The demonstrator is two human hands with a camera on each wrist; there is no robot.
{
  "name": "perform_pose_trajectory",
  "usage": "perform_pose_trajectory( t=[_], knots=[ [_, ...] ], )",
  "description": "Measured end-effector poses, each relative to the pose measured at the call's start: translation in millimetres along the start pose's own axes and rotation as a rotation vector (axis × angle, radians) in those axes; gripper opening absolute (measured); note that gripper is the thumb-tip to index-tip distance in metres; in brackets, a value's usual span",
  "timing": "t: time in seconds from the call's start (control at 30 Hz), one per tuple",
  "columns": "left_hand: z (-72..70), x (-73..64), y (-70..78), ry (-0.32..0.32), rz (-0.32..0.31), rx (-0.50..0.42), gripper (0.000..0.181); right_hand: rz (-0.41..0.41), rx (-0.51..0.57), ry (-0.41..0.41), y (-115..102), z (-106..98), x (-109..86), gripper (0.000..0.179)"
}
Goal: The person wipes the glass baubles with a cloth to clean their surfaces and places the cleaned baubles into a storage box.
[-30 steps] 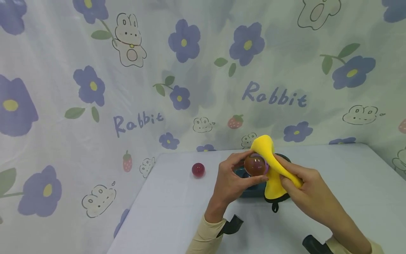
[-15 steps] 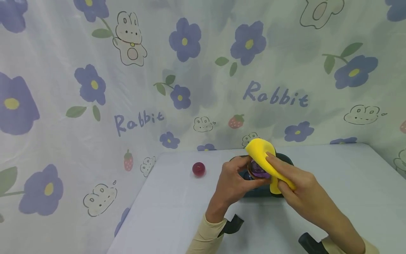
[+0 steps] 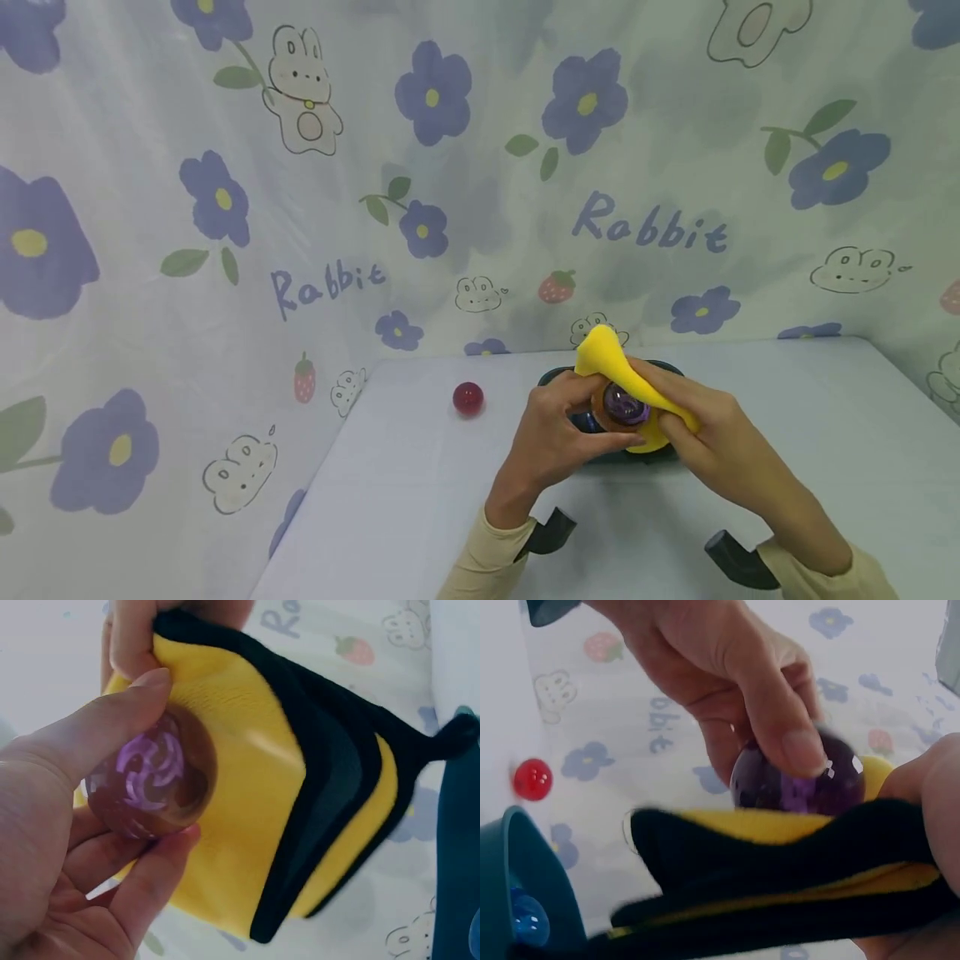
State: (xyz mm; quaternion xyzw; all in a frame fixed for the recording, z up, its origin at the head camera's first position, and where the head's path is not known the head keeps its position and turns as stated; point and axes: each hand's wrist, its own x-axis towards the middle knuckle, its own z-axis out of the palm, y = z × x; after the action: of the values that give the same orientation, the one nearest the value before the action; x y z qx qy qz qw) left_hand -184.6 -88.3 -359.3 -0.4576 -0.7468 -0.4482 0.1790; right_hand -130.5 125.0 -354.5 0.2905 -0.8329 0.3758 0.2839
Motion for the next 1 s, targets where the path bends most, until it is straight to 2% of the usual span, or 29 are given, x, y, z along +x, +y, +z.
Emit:
perform_pose_trajectory(
  t=[0.23,0.43,0.8,1.0],
  knots=[
    [2.1,1.2,3.5,0.042,0.062,-0.013,0.071,0.158,0.240,-0.024,12.6,0.0,-1.4,0.050],
    [3.7,0.2,2.9,0.081,0.054,-0.049,0.075,0.243,0.308,-0.040,17.0,3.3,-2.6,0.047],
    [12.8,-3.4,-1.9,0.164,-0.074,-0.143,0.068,0.352,0.444,-0.103,15.1,-0.7,-4.6,0.044],
    [18.0,-2.4,-5.5,0.198,-0.149,-0.208,0.060,0.452,0.453,-0.125,16.7,-7.4,-3.7,0.047]
  ],
)
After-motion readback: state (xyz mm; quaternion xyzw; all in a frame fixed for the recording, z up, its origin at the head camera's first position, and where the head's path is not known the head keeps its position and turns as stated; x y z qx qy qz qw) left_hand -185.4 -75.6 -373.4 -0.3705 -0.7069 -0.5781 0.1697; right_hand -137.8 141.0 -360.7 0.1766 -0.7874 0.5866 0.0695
